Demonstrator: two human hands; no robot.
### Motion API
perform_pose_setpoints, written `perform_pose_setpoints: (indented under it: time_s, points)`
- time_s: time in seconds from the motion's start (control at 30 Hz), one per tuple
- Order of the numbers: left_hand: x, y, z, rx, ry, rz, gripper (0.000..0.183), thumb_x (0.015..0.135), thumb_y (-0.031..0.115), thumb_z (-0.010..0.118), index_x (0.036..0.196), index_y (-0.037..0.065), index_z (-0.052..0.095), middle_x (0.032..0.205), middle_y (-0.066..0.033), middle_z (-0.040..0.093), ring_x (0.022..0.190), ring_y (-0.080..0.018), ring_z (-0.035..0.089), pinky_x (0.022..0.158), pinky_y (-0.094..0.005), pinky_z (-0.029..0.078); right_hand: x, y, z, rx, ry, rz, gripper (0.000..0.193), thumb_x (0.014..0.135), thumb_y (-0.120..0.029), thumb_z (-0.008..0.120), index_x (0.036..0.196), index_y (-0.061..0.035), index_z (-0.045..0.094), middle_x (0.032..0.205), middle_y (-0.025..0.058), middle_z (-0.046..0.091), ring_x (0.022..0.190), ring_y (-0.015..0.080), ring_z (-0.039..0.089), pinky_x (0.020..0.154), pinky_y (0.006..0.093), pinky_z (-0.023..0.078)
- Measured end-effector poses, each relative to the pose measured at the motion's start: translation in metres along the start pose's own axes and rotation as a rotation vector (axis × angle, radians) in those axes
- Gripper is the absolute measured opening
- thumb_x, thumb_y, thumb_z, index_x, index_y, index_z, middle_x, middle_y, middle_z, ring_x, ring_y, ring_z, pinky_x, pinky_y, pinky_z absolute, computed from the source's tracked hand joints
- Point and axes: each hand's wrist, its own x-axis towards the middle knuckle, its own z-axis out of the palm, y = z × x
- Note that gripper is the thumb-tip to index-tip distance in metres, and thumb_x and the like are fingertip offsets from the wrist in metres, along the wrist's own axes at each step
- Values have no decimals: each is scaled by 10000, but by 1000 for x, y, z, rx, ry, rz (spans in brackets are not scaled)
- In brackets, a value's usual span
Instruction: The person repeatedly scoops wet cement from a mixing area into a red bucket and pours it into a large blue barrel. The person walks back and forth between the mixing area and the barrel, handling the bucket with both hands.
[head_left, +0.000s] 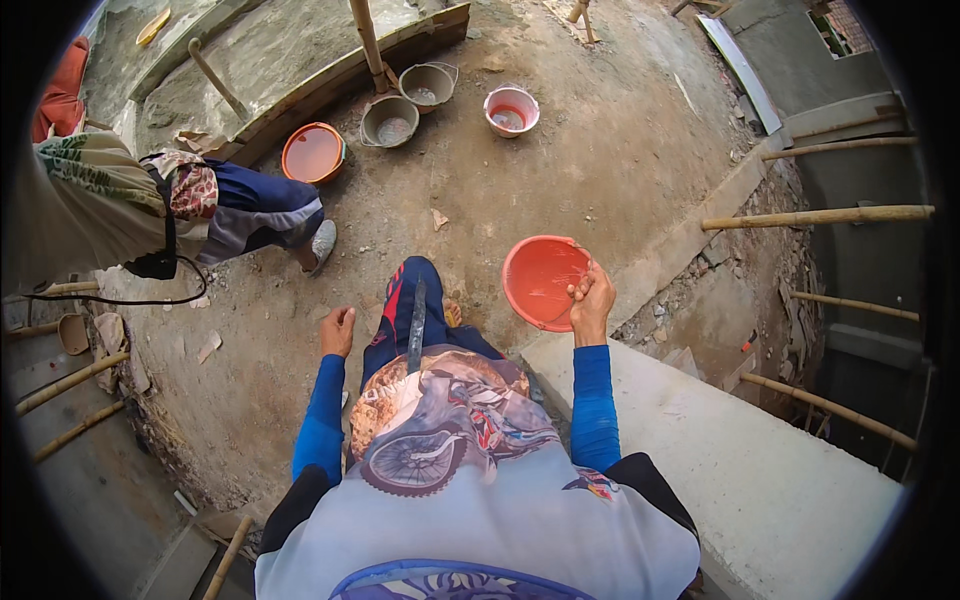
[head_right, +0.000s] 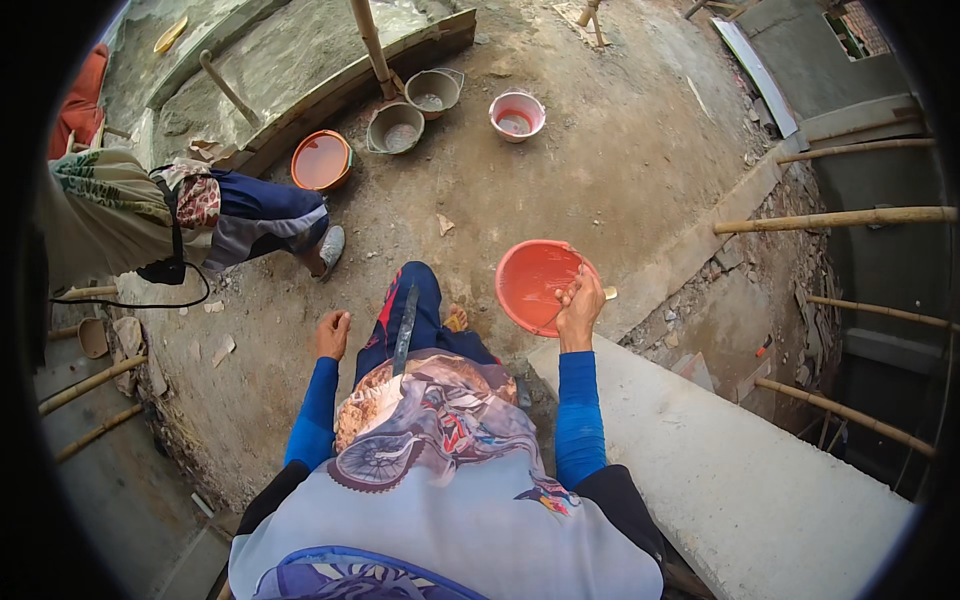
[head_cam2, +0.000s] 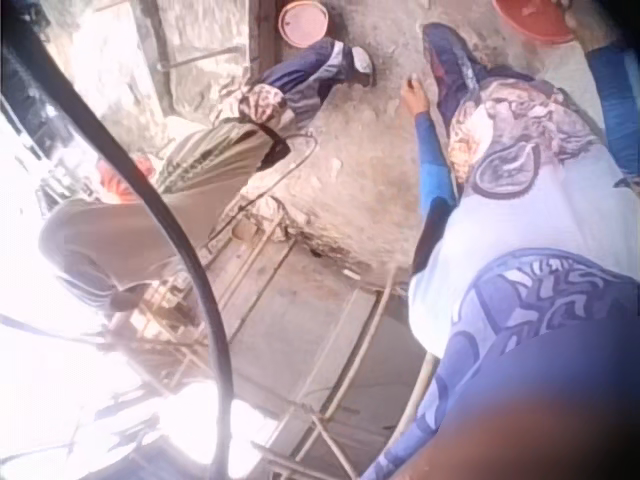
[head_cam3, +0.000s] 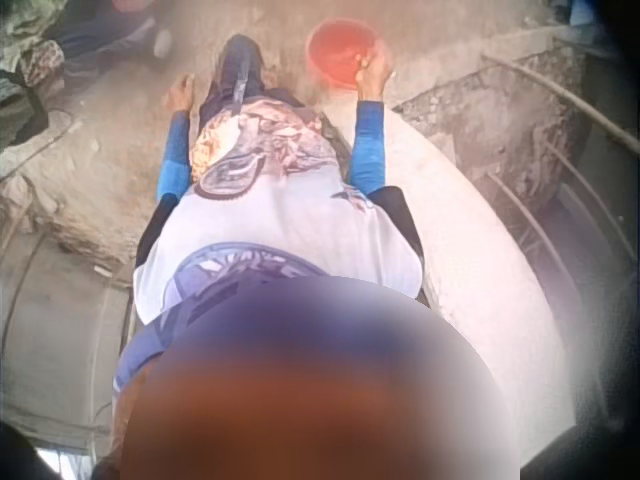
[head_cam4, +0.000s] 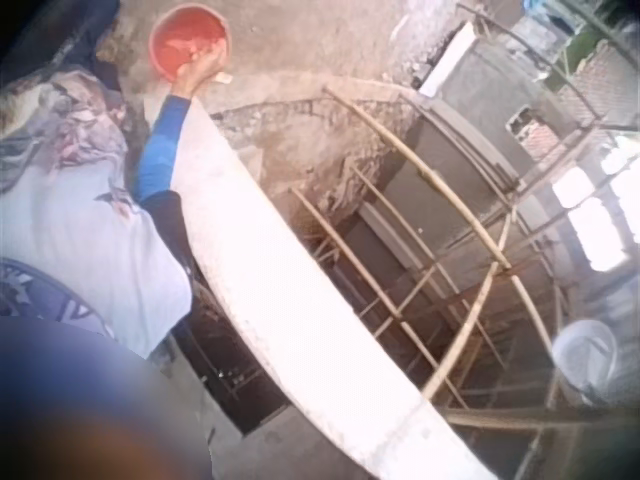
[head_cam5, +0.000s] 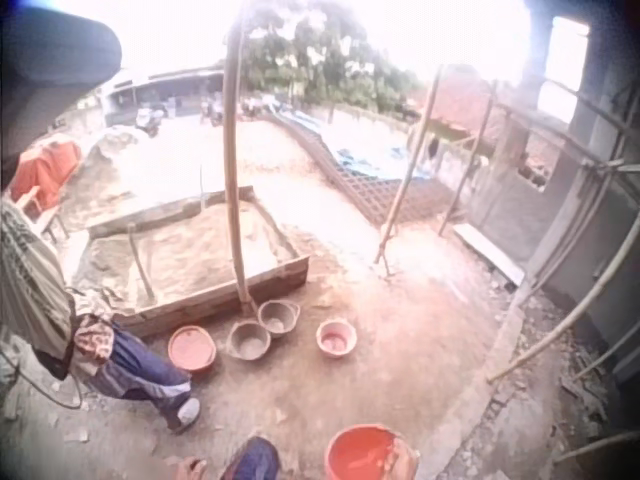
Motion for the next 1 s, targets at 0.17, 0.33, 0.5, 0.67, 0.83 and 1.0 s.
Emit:
perform_pose_setpoints:
  time_s: [0.17,0.33,0.5,0.67,0.83,1.0]
  points:
    - [167,192,76,-95,-173,74,339,889,292,616,1046,-5,661,905,-150,697,857,-212,667,763,-328,507,99,-42,125,-103,-93,-39,272,875,-61,459,1100,21,588,570,-63,366,449,37,339,459,240,408]
    - [337,249,170,-53,-453,85,393,878,311,622,1132,11,628,1001,-188,683,912,-264,666,831,-351,507,195,-79,264,-368,-222,-32,372,861,-50,469,1206,43,571,596,-73,407,481,20,363,485,215,412]
    - [451,258,216,-116,-423,98,527,917,394,536,1319,53,519,1035,-170,677,1060,-265,612,931,-359,452,277,-103,402,-587,-420,-108,366,837,-48,476,1163,20,628,621,-79,452,498,6,375,462,200,372]
    - [545,316,204,-534,-434,-322,516,942,375,533,1358,72,489,1200,-112,612,960,-194,609,784,-317,488,375,-113,535,-853,-720,-223,343,837,-50,474,1119,0,664,646,-78,486,522,0,397,471,186,360]
    - [637,353,210,-816,-177,-506,469,937,378,546,1294,75,522,1089,-69,638,953,-186,615,739,-306,491,452,-96,676,-913,-1017,-346,316,777,-74,537,1035,32,686,657,69,645,583,96,545,516,285,414]
    - [728,389,225,-1067,72,-660,350,927,332,568,1140,54,564,983,-93,658,835,-184,652,679,-306,510,535,-61,805,-1161,-1254,-466,322,776,-121,550,1033,9,693,651,97,625,562,132,546,525,294,424]
